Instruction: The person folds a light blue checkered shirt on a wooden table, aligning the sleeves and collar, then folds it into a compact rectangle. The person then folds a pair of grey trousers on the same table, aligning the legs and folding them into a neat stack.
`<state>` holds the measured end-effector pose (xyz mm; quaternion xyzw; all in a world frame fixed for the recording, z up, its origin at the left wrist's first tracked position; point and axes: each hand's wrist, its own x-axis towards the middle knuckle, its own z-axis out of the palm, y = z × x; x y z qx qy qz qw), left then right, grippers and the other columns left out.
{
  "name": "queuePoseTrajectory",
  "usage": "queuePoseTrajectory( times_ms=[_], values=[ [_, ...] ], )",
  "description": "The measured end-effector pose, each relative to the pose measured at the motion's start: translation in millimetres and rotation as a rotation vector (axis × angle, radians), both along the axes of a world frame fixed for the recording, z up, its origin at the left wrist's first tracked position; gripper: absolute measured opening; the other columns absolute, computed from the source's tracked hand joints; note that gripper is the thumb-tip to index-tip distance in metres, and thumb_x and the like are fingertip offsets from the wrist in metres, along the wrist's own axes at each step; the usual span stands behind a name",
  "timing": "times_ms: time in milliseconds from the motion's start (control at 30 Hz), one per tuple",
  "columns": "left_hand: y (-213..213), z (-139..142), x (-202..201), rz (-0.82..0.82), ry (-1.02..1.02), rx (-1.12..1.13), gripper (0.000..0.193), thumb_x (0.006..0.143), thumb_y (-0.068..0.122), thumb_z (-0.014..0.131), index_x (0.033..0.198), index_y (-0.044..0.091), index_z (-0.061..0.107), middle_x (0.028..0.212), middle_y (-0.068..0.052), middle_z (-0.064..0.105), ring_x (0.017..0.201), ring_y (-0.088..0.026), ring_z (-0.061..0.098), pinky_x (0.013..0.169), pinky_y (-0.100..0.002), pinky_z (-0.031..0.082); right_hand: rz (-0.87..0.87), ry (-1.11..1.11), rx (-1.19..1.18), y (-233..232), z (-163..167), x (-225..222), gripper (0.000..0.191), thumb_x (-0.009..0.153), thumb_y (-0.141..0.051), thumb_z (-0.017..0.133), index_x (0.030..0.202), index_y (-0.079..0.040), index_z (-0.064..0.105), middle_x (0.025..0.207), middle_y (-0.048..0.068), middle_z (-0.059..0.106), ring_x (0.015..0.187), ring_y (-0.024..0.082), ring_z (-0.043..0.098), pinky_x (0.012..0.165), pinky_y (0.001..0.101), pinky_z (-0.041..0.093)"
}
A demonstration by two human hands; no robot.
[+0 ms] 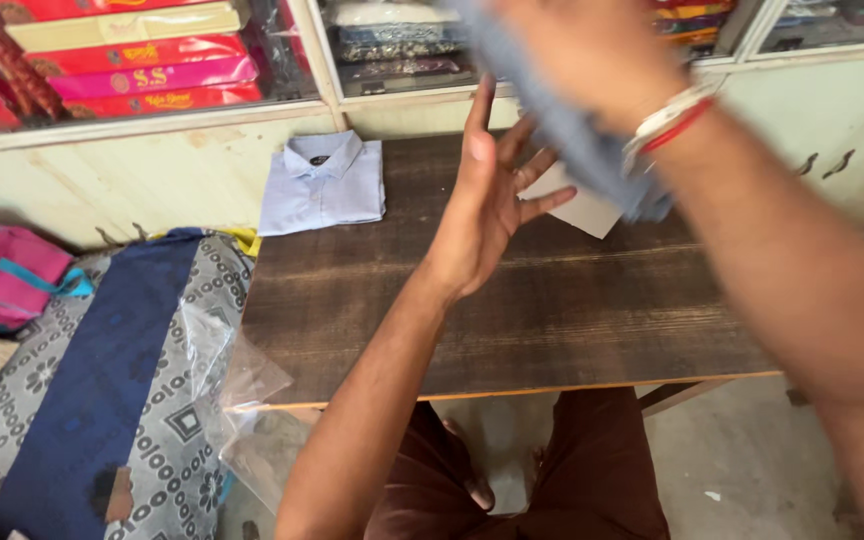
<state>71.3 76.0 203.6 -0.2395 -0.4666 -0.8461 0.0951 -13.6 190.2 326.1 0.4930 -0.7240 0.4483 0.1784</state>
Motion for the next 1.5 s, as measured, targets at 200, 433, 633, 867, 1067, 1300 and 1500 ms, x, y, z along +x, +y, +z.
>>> queuePoseTrajectory(
  times_ms=[200,433,633,867,1067,1300,1500],
  values=[
    [-12.0,17.3,-27.4,0.229,-0.214,0.005,0.064,0.107,0.042,0.065,0.140,-0.009,0.046,0.114,-0.015,0.050,0.109,-0.027,0.045,0.097,-0.043,0.040,0.363,-0.636,0.136,11.6,-13.4,-10.6,0.040,0.109,-0.036,0.047,0.135,-0.011,0.065,0.109,0.009,0.068,0.088,0.014,0.068,0.071,0.0304,0.059],
    [-25.2,59.1,-38.4,0.376,-0.188,-0.057,0.059,0.095,0.031,0.068,0.142,0.002,0.049,0.139,-0.014,0.063,0.130,-0.025,0.060,0.113,-0.043,0.045,0.127,-0.482,-0.253,90.4,-85.3,-58.3,0.045,0.114,-0.036,0.051,0.141,0.000,0.057,0.131,0.012,0.065,0.118,0.019,0.067,0.100,0.0345,0.057],
    [-0.5,78.8,-66.4,0.293,-0.046,-0.054,0.051,0.096,0.029,0.068,0.136,-0.001,0.055,0.133,-0.015,0.064,0.125,-0.026,0.061,0.112,-0.047,0.047,0.068,-0.634,-0.476,129.1,-239.9,-20.9,0.097,0.101,-0.077,0.034,0.161,-0.002,0.023,0.164,0.013,0.033,0.153,0.022,0.034,0.127,0.0409,0.025],
    [36.1,76.2,-111.0,0.194,-0.261,-0.110,0.051,0.096,0.027,0.068,0.135,-0.001,0.054,0.129,-0.015,0.063,0.119,-0.026,0.063,0.106,-0.047,0.052,-0.413,-0.405,-0.398,148.7,-271.5,-8.8,0.052,0.091,-0.028,0.086,0.121,0.008,0.065,0.115,0.016,0.072,0.105,0.023,0.069,0.098,0.0371,0.056],
    [-42.2,41.7,-72.0,0.102,-0.278,0.038,0.050,0.095,0.025,0.068,0.135,-0.002,0.053,0.126,-0.015,0.063,0.114,-0.026,0.065,0.102,-0.047,0.056,-0.680,0.064,-0.198,209.0,-226.9,1.4,0.051,0.090,0.004,0.075,0.139,-0.004,0.066,0.116,0.014,0.073,0.096,0.023,0.069,0.089,0.0339,0.055],
    [-94.7,-102.4,-8.7,0.318,-0.841,-0.326,0.048,0.089,0.011,0.061,0.136,0.004,0.054,0.125,-0.014,0.067,0.110,-0.027,0.067,0.097,-0.048,0.057,-0.502,0.097,0.512,207.4,-261.1,50.5,0.085,0.056,0.005,0.068,0.138,-0.017,0.063,0.139,0.006,0.064,0.128,0.026,0.058,0.105,0.0433,0.044],
    [-87.2,-174.9,22.5,1.177,-0.189,-1.339,0.073,0.086,0.017,0.069,0.148,-0.007,0.040,0.149,-0.036,0.044,0.132,-0.051,0.043,0.104,-0.060,0.035,-0.565,0.004,0.520,200.3,-278.7,52.2,0.079,0.061,0.000,0.067,0.138,-0.015,0.061,0.143,0.006,0.061,0.138,0.024,0.052,0.111,0.0419,0.040]
  ],
)
